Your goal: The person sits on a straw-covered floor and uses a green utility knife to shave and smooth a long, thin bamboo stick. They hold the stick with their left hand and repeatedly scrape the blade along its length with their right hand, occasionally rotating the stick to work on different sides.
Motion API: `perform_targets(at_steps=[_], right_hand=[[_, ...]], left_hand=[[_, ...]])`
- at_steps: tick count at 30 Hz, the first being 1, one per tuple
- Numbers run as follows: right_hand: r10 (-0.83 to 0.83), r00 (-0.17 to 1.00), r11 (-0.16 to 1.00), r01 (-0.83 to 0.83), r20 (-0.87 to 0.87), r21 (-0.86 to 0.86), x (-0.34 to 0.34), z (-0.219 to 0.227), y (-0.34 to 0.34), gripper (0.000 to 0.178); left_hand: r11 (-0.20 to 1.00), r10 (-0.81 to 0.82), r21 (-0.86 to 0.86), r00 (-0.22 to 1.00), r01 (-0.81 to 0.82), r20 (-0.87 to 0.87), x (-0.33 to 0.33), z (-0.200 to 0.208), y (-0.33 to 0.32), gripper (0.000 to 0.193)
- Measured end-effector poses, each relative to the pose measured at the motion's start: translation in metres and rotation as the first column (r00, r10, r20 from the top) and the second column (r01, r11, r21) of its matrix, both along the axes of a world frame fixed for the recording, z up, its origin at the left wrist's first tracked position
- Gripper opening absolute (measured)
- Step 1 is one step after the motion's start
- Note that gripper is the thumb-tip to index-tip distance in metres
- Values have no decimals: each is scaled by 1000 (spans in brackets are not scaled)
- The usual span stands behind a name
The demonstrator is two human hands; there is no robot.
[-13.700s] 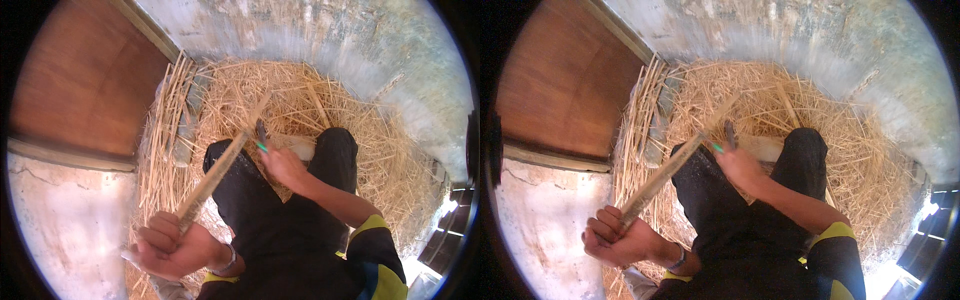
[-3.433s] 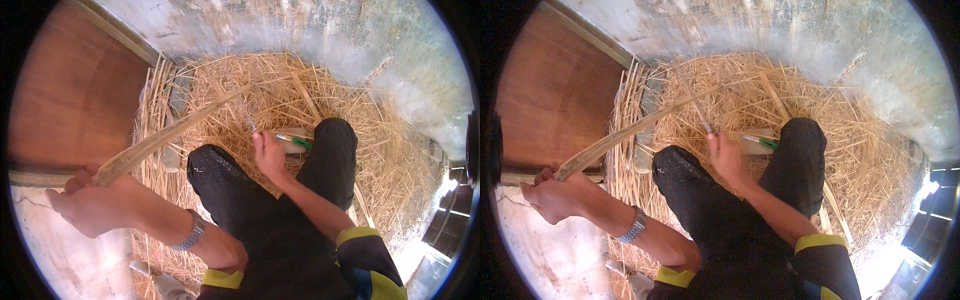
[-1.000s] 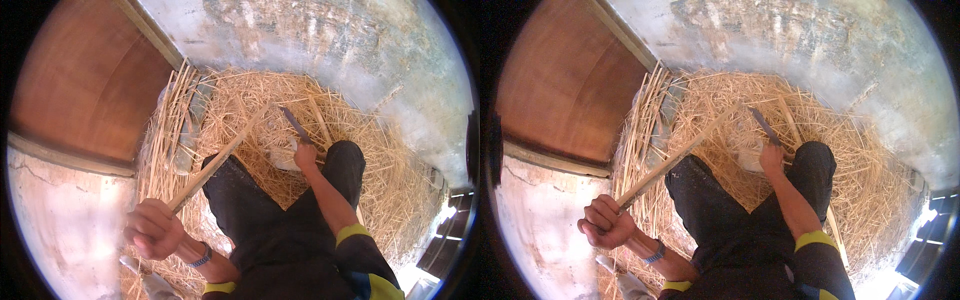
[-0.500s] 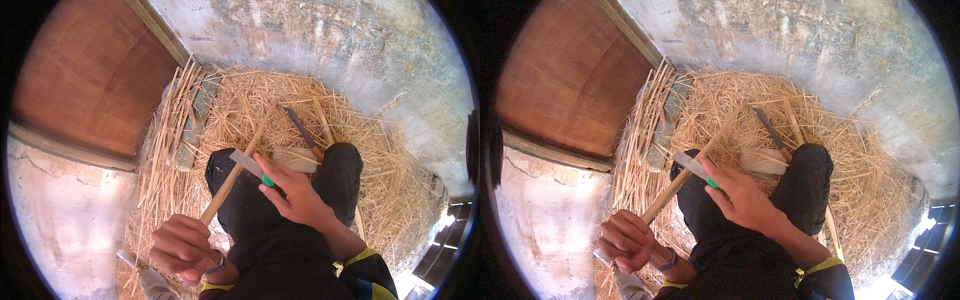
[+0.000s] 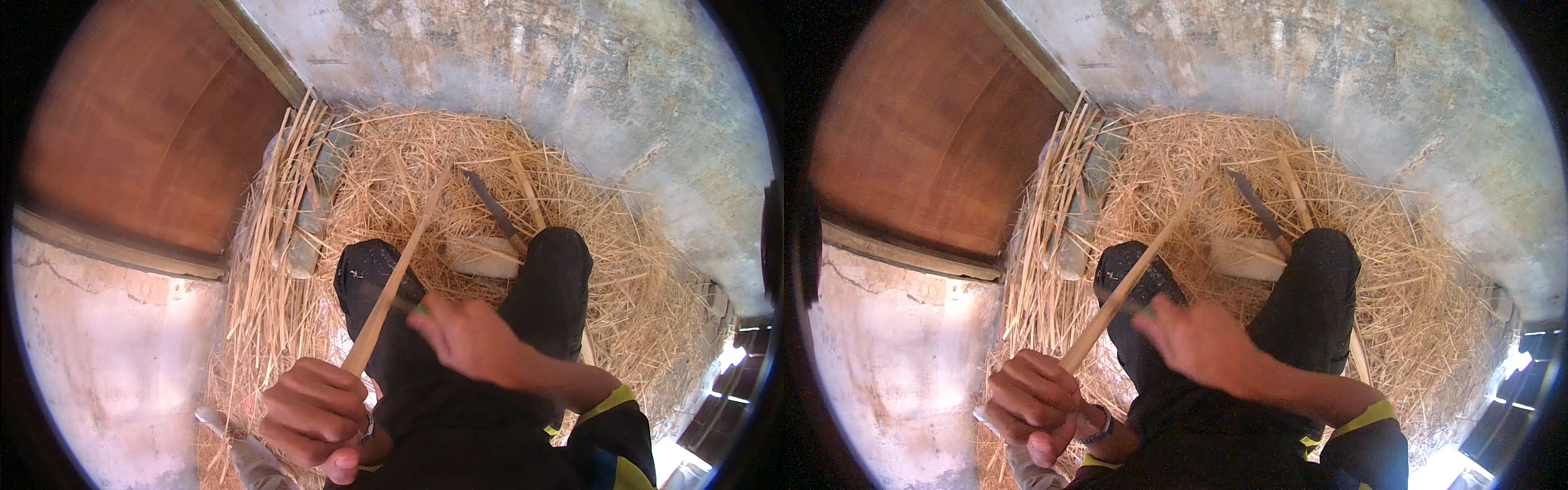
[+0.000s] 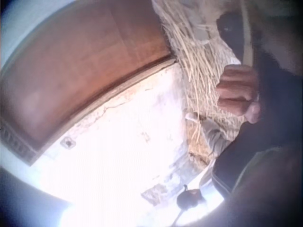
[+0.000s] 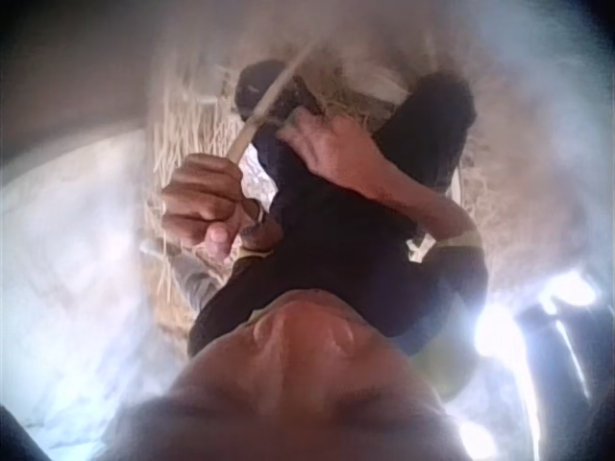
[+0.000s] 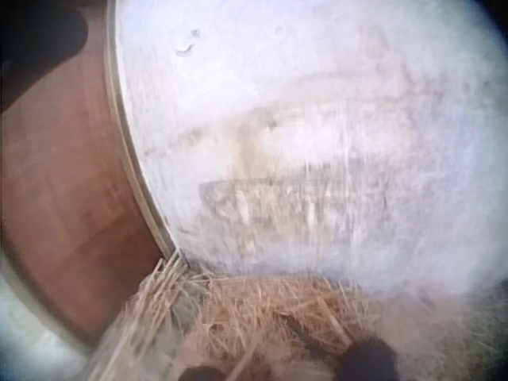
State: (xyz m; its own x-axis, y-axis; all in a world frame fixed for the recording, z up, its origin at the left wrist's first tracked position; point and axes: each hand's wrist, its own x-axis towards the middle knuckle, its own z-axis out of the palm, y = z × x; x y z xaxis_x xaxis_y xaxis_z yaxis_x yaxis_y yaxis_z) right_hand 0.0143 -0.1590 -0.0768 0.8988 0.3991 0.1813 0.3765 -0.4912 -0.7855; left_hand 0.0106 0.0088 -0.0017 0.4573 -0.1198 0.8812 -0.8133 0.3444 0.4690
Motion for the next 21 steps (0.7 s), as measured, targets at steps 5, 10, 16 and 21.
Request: perform_targets(at_steps=[5, 10, 16, 21], right_hand=[[-120, 990, 988, 111, -74, -111, 7, -17, 5, 33], [96, 995, 995, -96, -24, 29, 3, 15, -1, 29], [-49, 999, 995, 47, -21, -93, 20, -10, -6, 28], [-14, 1000, 997, 13, -4, -70, 18, -7, -2, 30]], left_hand=[[980, 157, -118, 987, -158, -25, -1, -1, -12, 51], [988, 140, -60, 990, -141, -32, -1, 0, -13, 49], [967, 227, -107, 973, -231, -50, -5, -6, -4, 51], [970, 209, -121, 977, -211, -33, -2, -6, -8, 52]])
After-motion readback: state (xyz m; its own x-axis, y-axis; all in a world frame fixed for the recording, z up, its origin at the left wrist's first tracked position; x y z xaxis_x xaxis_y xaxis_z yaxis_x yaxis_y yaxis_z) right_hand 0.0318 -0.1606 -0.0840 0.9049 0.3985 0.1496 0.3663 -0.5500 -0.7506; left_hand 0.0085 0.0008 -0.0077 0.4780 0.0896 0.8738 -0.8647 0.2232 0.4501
